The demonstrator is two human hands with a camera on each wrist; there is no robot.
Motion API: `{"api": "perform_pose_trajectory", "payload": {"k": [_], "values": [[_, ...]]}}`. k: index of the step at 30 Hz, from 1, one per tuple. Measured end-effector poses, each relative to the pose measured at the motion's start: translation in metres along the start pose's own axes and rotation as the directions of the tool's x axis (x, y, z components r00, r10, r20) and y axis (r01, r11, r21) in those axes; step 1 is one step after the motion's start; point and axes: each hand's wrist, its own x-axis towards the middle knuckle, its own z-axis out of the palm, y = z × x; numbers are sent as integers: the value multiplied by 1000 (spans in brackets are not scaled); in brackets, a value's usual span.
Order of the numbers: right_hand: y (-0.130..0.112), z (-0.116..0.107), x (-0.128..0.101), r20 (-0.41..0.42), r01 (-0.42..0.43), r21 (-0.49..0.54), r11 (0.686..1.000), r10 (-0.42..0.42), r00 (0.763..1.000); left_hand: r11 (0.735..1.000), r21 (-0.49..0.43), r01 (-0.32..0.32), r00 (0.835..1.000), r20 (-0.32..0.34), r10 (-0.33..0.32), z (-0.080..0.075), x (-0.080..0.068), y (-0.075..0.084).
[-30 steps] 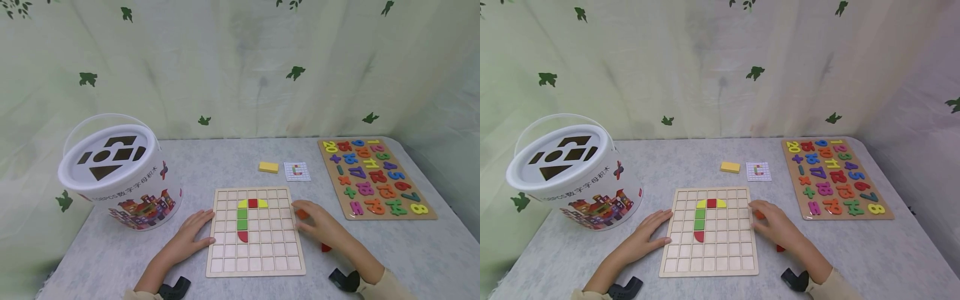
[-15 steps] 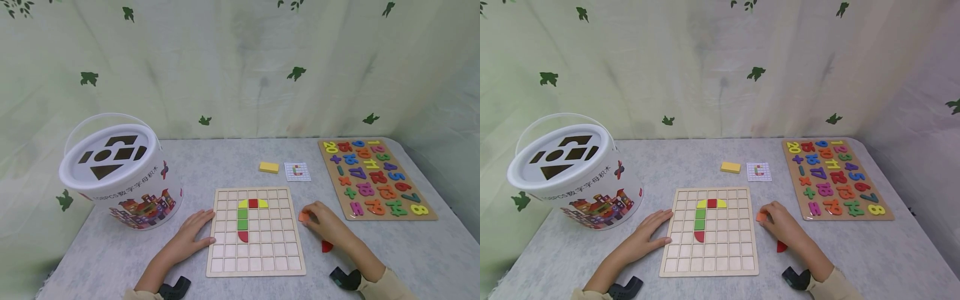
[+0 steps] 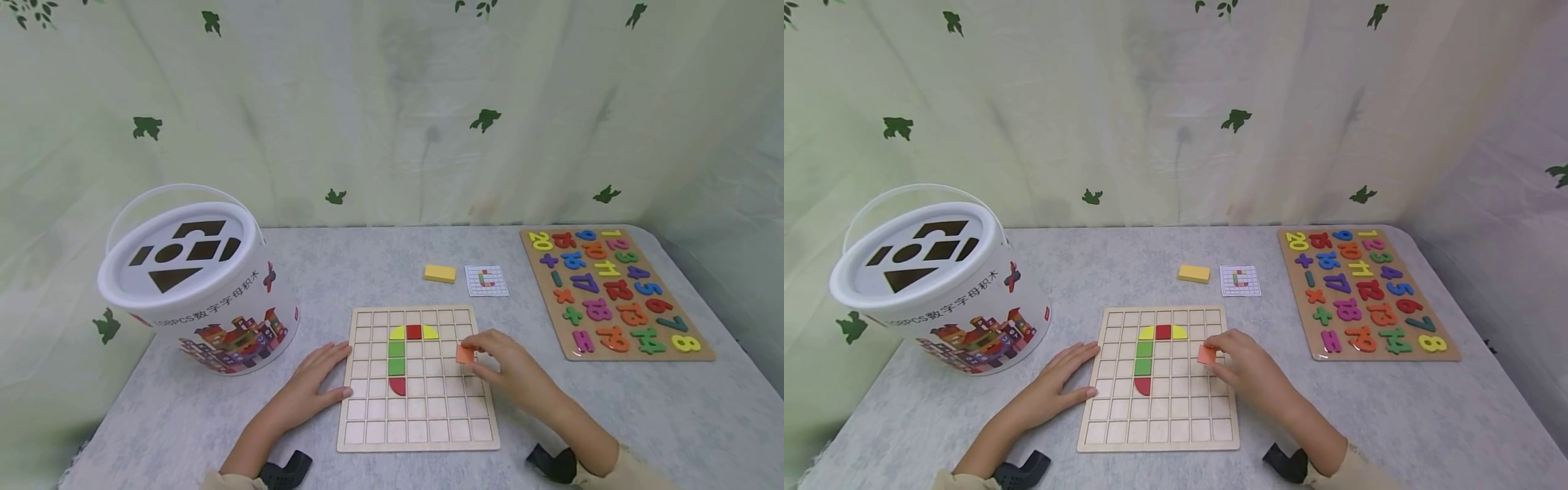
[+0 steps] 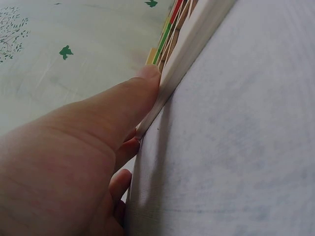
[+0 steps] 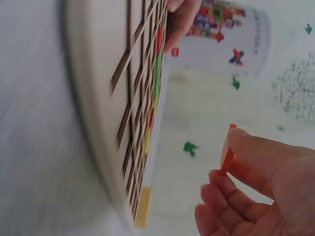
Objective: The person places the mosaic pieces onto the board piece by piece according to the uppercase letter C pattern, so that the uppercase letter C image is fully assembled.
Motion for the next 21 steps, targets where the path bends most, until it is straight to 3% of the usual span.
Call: {"api": "perform_pose_trajectory", "payload": {"k": [6, 13, 21], "values": [[-15, 23, 5, 36, 120, 8, 993, -120, 992, 1000, 0, 4, 1000, 0, -4, 1, 1, -1], [-9, 53, 9, 175, 25, 80, 997, -38, 984, 1000, 7, 3, 1000, 5, -3, 1, 1, -1], [-4, 66, 10, 150, 62, 62, 996, -71, 986, 1000, 2, 7, 1000, 7, -7, 0, 1, 0]]}}
